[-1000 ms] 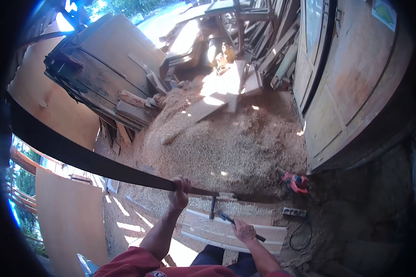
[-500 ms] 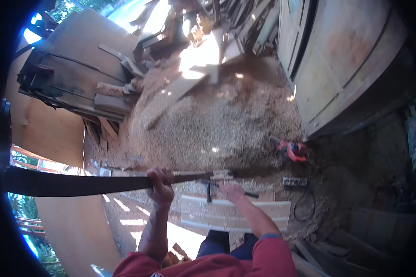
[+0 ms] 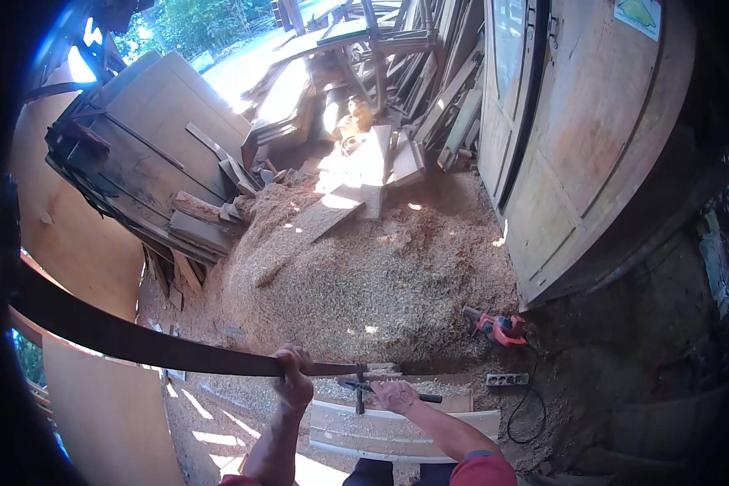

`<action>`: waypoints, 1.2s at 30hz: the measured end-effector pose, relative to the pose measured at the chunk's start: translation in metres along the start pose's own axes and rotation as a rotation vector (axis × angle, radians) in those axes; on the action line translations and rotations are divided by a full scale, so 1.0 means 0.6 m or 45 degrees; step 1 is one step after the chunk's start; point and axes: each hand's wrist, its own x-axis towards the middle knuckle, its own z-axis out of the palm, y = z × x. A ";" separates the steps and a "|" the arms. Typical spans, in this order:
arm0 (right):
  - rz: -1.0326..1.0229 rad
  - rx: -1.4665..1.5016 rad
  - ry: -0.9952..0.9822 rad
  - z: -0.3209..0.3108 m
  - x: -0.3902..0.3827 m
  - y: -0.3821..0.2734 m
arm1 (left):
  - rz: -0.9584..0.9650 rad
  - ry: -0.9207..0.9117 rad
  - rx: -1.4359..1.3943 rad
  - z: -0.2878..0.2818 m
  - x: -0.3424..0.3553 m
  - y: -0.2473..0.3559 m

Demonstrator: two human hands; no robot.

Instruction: The person uses a pry bar and hammer to remove a piece from a wooden board and then uses an electric planer to smooth the surface of the wood.

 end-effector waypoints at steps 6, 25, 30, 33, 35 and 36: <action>0.122 -0.015 -0.074 0.020 -0.003 0.040 | 0.025 -0.015 -0.013 0.020 -0.003 -0.003; 1.660 0.893 1.140 0.194 -0.430 0.231 | -0.476 -0.321 0.777 -0.078 -0.169 -0.145; 1.597 0.611 1.129 0.222 -0.422 0.234 | -0.927 -0.364 1.008 -0.139 -0.332 -0.268; 1.550 0.521 1.100 0.214 -0.426 0.243 | -1.120 -0.343 1.366 -0.178 -0.426 -0.298; 1.626 0.689 0.968 0.202 -0.436 0.252 | -1.505 -0.378 1.448 -0.185 -0.470 -0.298; 1.632 0.689 0.960 0.202 -0.440 0.247 | -1.511 -0.382 1.450 -0.187 -0.495 -0.298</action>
